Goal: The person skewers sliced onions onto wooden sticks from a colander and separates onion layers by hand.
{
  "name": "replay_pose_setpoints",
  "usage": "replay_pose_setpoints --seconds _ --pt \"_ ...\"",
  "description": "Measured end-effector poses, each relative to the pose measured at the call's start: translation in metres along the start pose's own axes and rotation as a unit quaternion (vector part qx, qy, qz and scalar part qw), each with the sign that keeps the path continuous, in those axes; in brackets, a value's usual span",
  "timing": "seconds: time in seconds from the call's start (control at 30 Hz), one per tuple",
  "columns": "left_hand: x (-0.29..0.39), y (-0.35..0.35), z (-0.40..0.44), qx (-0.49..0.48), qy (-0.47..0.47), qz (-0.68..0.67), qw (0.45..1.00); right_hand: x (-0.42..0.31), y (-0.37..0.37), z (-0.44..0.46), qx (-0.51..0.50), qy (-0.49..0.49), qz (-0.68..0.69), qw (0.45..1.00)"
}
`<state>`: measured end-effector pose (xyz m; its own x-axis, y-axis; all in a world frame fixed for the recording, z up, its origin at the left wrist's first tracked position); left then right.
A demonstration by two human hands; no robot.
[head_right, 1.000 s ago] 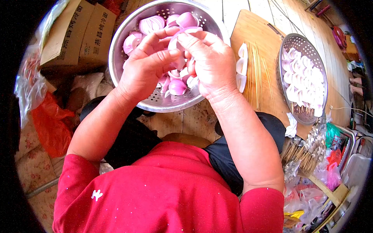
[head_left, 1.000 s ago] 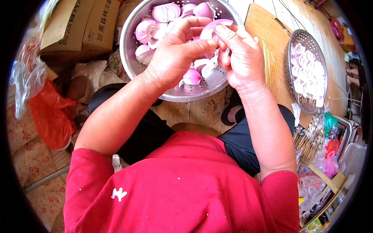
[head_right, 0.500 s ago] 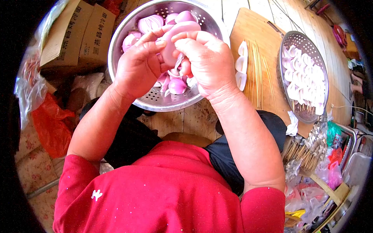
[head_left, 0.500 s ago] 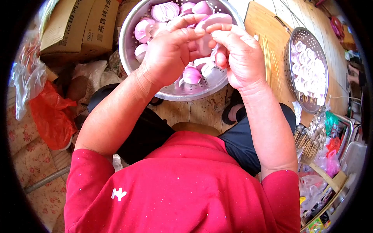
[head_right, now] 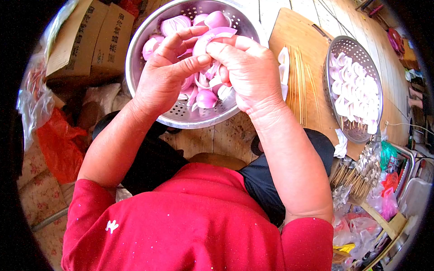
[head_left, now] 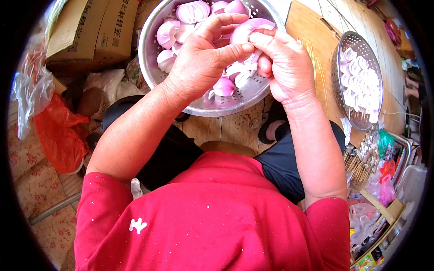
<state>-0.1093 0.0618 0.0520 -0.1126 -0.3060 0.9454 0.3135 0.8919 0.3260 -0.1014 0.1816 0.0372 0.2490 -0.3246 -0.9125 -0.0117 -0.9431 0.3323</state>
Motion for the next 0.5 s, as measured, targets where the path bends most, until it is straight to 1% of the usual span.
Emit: replay_pose_setpoints --seconds 0.07,0.13,0.2,0.3,0.5 --pt "0.0019 0.0013 -0.0018 -0.002 -0.001 0.015 1.000 -0.0005 0.0013 -0.0006 -0.004 0.001 -0.003 1.000" --pt "0.0031 0.0016 -0.0026 -0.003 -0.002 0.030 1.000 -0.0004 0.0043 -0.0026 -0.006 0.014 -0.037 0.999" --pt "0.0036 0.0035 -0.0030 -0.019 -0.003 0.032 0.999 0.0002 0.0063 -0.0032 -0.009 0.014 -0.030 0.999" --pt "0.0027 0.0026 -0.0043 -0.010 -0.025 0.033 0.999 0.0022 0.0067 -0.0028 -0.015 0.018 -0.020 1.000" --pt "0.0036 0.0032 -0.0040 -0.018 -0.018 0.042 0.999 0.0029 0.0070 -0.0033 -0.015 0.020 -0.009 1.000"
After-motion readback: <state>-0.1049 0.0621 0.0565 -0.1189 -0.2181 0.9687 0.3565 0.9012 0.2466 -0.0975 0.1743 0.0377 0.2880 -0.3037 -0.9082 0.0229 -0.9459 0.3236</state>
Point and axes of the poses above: each hand's wrist, its own z-axis towards the middle knuckle, its own y-axis out of the palm, x = y × z, the point moved 9 cm from there along z, towards the middle knuckle, and after that the axes turned 4 degrees about -z, right-handed, at the moved point
